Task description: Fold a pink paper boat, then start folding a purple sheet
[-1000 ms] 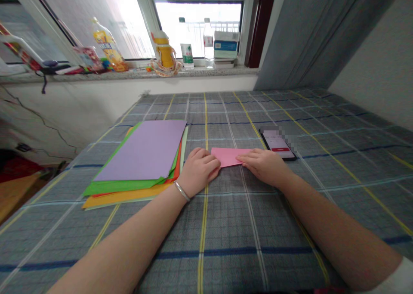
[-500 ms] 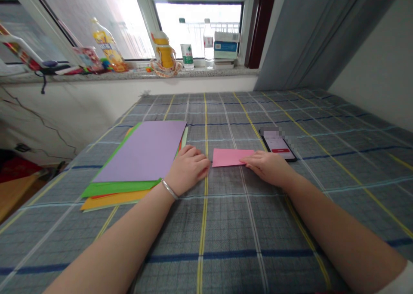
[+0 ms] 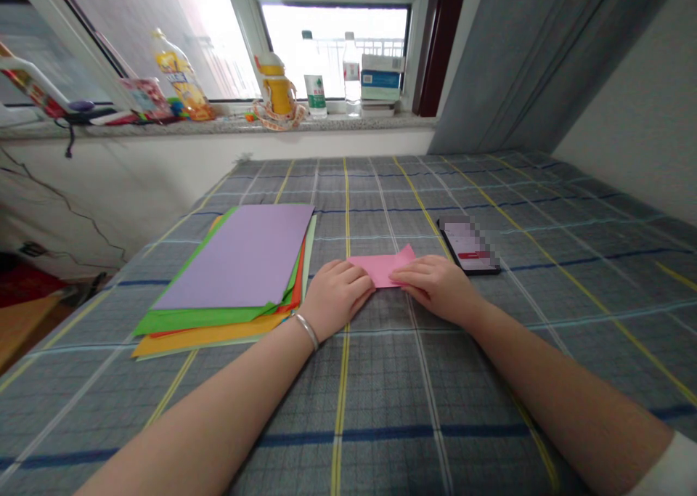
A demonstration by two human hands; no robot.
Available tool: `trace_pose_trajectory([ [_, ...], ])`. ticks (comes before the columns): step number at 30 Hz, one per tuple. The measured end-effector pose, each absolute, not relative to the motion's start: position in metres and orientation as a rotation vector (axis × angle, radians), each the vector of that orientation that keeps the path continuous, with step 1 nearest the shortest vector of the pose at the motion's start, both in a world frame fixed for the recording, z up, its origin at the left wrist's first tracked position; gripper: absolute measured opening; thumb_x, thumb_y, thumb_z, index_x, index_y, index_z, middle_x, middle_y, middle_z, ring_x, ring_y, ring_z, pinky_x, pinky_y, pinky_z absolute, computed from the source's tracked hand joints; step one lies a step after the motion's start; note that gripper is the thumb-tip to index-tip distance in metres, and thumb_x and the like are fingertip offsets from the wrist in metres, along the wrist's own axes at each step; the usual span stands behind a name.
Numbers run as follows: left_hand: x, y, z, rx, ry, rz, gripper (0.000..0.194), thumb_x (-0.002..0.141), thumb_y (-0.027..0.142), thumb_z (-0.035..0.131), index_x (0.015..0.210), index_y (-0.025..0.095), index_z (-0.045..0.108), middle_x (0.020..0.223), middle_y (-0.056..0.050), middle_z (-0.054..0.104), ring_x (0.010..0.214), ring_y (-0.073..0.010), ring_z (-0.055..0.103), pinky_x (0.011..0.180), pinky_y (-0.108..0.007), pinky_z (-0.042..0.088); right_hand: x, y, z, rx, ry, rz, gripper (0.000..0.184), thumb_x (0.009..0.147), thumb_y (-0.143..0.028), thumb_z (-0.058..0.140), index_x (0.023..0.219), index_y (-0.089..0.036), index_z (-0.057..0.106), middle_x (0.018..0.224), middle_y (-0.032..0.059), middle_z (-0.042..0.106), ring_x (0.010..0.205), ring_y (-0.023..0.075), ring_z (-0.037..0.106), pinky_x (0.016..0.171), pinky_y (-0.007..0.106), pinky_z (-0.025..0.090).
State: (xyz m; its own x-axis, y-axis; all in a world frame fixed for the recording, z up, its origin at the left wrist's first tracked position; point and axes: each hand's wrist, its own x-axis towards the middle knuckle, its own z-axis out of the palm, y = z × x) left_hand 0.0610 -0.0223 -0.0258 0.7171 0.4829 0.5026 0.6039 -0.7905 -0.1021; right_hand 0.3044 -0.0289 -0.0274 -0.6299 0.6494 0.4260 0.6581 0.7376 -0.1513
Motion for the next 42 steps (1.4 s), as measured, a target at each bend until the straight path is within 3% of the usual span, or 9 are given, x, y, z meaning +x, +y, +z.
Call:
trace_pose_trajectory([
  [6,0.057,-0.021,-0.029,-2.657,-0.833,-0.629,0.015,0.093,0.026,0.05,0.085,0.021,0.062,0.085,0.0,0.064,0.077,-0.0161,0.052,0.067,-0.03,0.038,0.293,-0.033,-0.025,-0.981,-2.444,-0.122,0.011,0.088,-0.021,0.055,0.082,-0.021,0.064,0.085,0.0009,0.072,0.086,0.0165,0.063,0.102,0.039,0.033],
  [12,0.056,-0.023,-0.027,-2.642,-0.82,-0.549,0.016,0.093,0.026,0.049,0.083,0.021,0.06,0.082,-0.001,0.061,0.073,-0.0158,0.051,0.06,-0.029,0.036,0.299,-0.036,-0.024,-1.004,-2.559,-0.041,0.016,0.091,-0.028,0.052,0.083,-0.02,0.064,0.087,0.0028,0.071,0.082,0.0165,0.063,0.074,0.029,0.042],
  [30,0.048,-0.021,-0.019,-2.655,-0.947,-0.3,0.013,0.093,0.023,0.05,0.089,0.019,0.061,0.088,-0.004,0.062,0.079,-0.0187,0.053,0.064,-0.029,0.042,0.334,-0.029,-0.009,-1.155,-2.627,-0.138,0.023,0.092,-0.031,0.05,0.077,-0.021,0.063,0.08,0.0036,0.068,0.078,0.0178,0.061,0.067,0.029,0.039],
  [36,0.048,-0.021,-0.02,-2.746,-1.007,-0.244,0.03,0.096,0.041,0.043,0.085,0.019,0.061,0.088,-0.005,0.062,0.085,-0.0193,0.056,0.071,-0.03,0.045,0.336,-0.024,-0.019,-1.302,-2.551,0.033,0.007,0.085,-0.024,0.058,0.08,-0.022,0.062,0.082,0.0011,0.068,0.08,0.018,0.062,0.068,0.028,0.041],
  [42,0.051,-0.028,-0.026,-2.353,-1.397,-0.297,0.041,0.09,0.052,0.047,0.09,0.014,0.061,0.085,-0.011,0.061,0.082,-0.0255,0.056,0.074,-0.038,0.042,0.326,-0.024,-0.025,-1.343,-2.487,0.133,0.015,0.09,-0.027,0.049,0.093,-0.022,0.064,0.092,0.0039,0.068,0.088,0.0194,0.062,0.074,0.03,0.044],
])
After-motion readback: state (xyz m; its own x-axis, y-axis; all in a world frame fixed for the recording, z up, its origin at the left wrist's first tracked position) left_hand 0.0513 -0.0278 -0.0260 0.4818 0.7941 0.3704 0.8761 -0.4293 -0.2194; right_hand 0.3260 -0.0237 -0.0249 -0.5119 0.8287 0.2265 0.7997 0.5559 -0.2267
